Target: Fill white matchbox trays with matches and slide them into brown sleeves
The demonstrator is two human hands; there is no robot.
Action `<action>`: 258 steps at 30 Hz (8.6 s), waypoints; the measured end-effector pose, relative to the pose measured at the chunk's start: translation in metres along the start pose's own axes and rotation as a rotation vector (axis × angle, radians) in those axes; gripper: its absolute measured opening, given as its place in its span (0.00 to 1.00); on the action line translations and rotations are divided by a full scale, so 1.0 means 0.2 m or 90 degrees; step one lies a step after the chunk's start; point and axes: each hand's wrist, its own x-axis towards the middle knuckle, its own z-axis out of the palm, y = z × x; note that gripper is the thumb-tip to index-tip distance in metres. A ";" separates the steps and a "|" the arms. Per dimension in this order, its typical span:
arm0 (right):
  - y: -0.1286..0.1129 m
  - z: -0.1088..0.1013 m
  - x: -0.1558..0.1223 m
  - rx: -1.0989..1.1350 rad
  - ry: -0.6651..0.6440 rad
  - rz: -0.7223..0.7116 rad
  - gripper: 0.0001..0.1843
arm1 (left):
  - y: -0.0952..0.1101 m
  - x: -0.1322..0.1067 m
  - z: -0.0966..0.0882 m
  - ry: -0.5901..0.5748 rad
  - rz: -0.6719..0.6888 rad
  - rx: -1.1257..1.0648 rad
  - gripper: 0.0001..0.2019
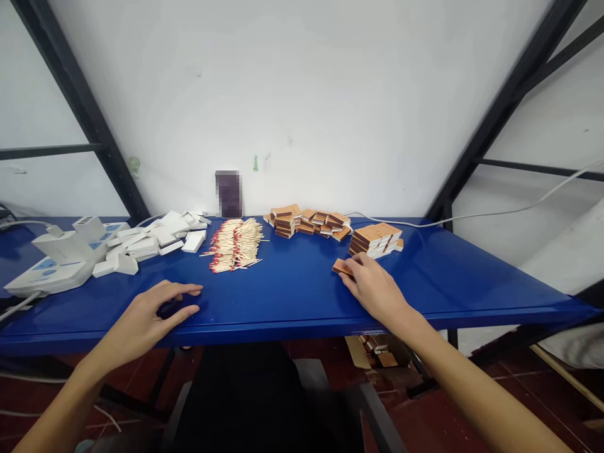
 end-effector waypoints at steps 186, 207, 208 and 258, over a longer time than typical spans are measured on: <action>-1.07 0.00 0.51 0.360 -0.160 -0.388 0.09 | -0.01 -0.06 -0.15 0.048 -0.121 -0.084 0.20; -1.09 0.02 0.48 0.249 -0.259 -0.352 0.13 | -0.06 -0.10 -0.19 -0.030 -0.073 -0.077 0.17; -1.07 0.02 0.48 0.248 -0.250 -0.343 0.12 | -0.06 -0.09 -0.18 -0.036 -0.068 -0.078 0.17; -0.83 -0.10 0.58 0.277 -0.394 -0.295 0.10 | 0.08 0.09 -0.04 -0.187 0.025 -0.166 0.16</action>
